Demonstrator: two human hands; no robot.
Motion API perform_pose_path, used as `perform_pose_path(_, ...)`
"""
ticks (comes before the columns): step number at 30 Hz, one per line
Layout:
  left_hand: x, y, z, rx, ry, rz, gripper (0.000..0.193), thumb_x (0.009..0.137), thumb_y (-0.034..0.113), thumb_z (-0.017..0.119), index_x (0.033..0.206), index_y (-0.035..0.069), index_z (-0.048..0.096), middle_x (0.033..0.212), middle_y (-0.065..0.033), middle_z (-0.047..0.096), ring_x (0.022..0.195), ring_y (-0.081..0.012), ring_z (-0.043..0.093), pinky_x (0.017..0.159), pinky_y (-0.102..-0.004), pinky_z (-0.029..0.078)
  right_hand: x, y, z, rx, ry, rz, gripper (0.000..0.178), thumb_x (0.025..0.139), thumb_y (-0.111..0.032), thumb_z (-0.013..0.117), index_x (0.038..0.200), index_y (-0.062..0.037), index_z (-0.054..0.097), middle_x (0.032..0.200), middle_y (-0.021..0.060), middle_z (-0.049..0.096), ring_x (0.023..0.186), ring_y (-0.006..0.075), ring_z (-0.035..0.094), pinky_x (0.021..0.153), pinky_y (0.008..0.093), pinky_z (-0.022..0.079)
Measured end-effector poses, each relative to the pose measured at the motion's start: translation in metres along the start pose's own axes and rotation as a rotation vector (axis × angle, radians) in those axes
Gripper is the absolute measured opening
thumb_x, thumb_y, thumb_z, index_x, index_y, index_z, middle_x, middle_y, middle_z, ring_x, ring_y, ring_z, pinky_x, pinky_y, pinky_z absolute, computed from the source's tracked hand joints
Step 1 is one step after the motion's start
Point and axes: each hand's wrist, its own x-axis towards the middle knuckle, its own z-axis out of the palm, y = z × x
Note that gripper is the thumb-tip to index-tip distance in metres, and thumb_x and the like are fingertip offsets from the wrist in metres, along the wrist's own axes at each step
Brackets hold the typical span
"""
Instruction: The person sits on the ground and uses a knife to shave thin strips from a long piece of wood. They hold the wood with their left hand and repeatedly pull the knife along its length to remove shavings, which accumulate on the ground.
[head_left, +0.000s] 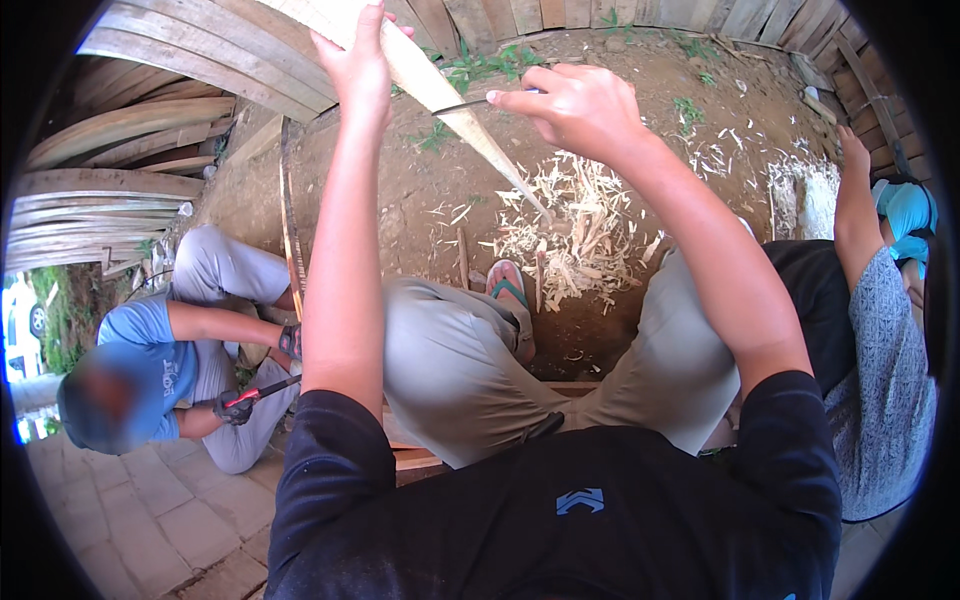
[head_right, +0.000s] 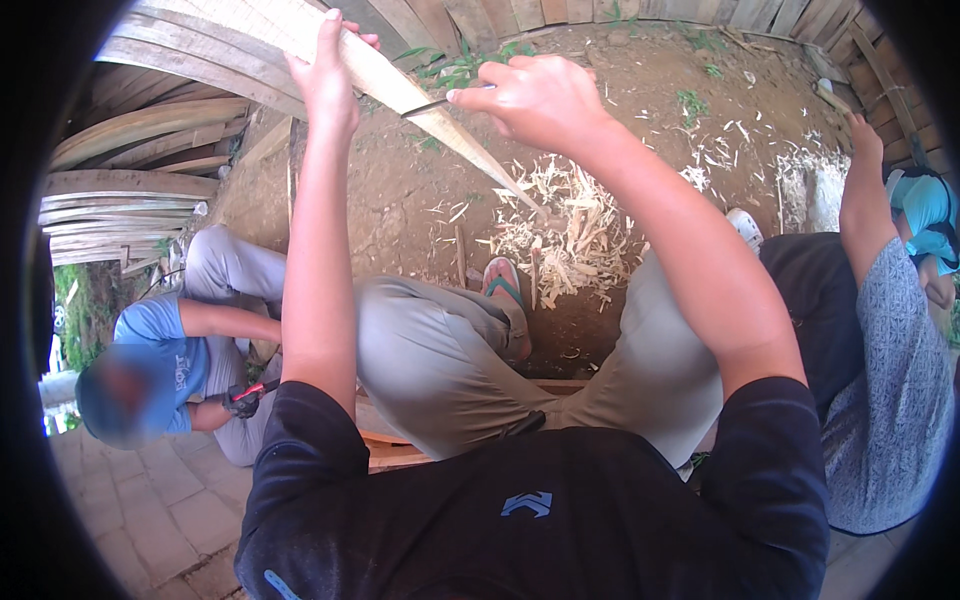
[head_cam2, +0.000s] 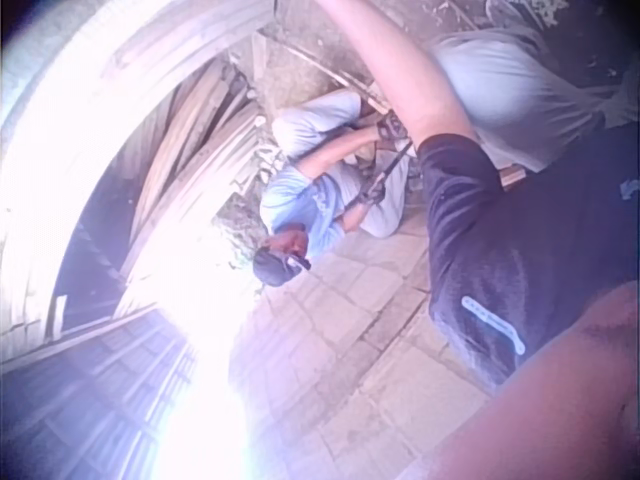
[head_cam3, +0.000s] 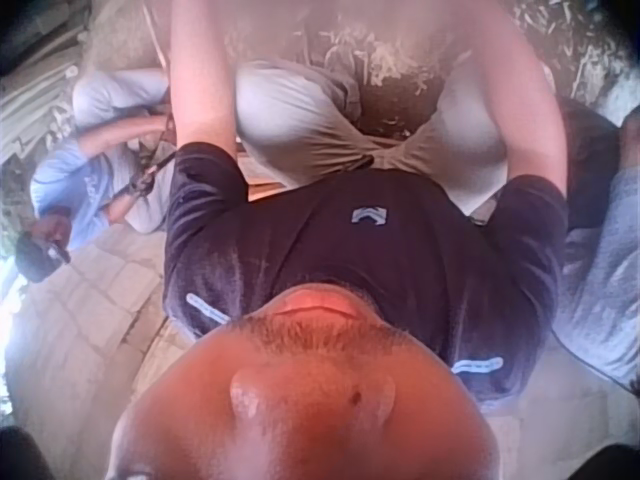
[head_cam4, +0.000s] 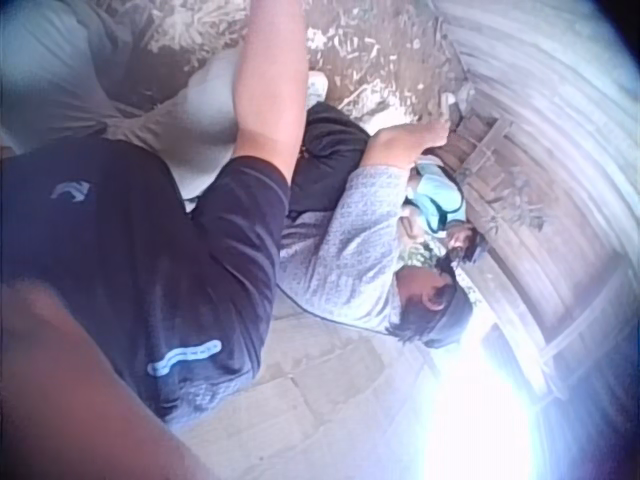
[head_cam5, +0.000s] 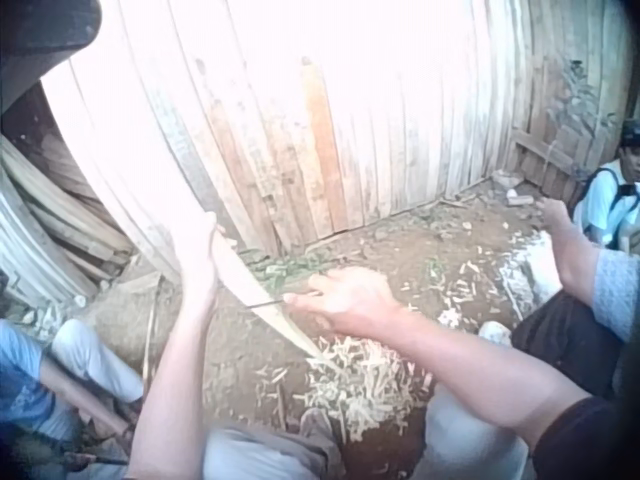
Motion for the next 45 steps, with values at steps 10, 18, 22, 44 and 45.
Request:
perform_pose_path(10, 0.002, 0.005, 0.009, -0.019, -0.001, -0.032, 0.021, 0.1, 0.024, 0.065, 0.109, 0.006, 0.058, 0.08, -0.005, 0.06, 0.065, -0.0189, 0.065, 0.057, -0.0324, 0.054, 0.0, -0.006, 0.0, -0.099, 0.059, -0.065, 0.027, 0.082, -0.018, 0.071, 0.106, -0.0287, 0.077, 0.079, -0.0019, 0.064, 0.067, 0.019, 0.067, 0.057, 0.0345, 0.057)
perform_pose_path(18, 0.002, 0.007, 0.011, -0.018, 0.031, -0.055, 0.021, 0.099, 0.024, 0.067, 0.108, 0.008, 0.057, 0.082, -0.0042, 0.059, 0.067, -0.0178, 0.064, 0.056, -0.0318, 0.054, -0.006, -0.022, 0.013, -0.25, 0.159, -0.07, 0.021, 0.084, -0.019, 0.07, 0.103, -0.0237, 0.077, 0.076, -0.0025, 0.061, 0.063, 0.0158, 0.063, 0.054, 0.0299, 0.053)
perform_pose_path(22, 0.002, 0.006, 0.01, -0.027, 0.052, -0.053, 0.022, 0.098, 0.024, 0.067, 0.109, 0.007, 0.058, 0.083, -0.0045, 0.059, 0.068, -0.0174, 0.063, 0.057, -0.0318, 0.054, -0.001, -0.039, 0.016, -0.261, 0.1, -0.04, 0.021, 0.08, -0.017, 0.071, 0.101, -0.0189, 0.076, 0.074, -0.0004, 0.062, 0.061, 0.0171, 0.063, 0.051, 0.03, 0.053)
perform_pose_path(44, -0.012, 0.015, 0.014, -0.011, -0.077, -0.064, 0.046, 0.099, 0.029, 0.07, 0.119, 0.005, 0.038, 0.096, -0.0123, 0.063, 0.078, -0.0247, 0.072, 0.068, -0.04, 0.063, -0.008, -0.006, 0.0, 0.013, 0.029, 0.042, 0.037, 0.078, -0.013, 0.074, 0.109, -0.0335, 0.077, 0.08, -0.0021, 0.065, 0.068, 0.0203, 0.069, 0.055, 0.0355, 0.057)
perform_pose_path(45, -0.013, 0.018, 0.012, -0.021, -0.068, -0.081, 0.045, 0.098, 0.029, 0.07, 0.119, 0.005, 0.038, 0.096, -0.0123, 0.063, 0.078, -0.0247, 0.072, 0.068, -0.0399, 0.062, -0.008, -0.005, 0.001, 0.006, 0.053, 0.056, 0.037, 0.079, -0.012, 0.074, 0.109, -0.0344, 0.078, 0.078, -0.0029, 0.064, 0.065, 0.0201, 0.068, 0.053, 0.0356, 0.056)
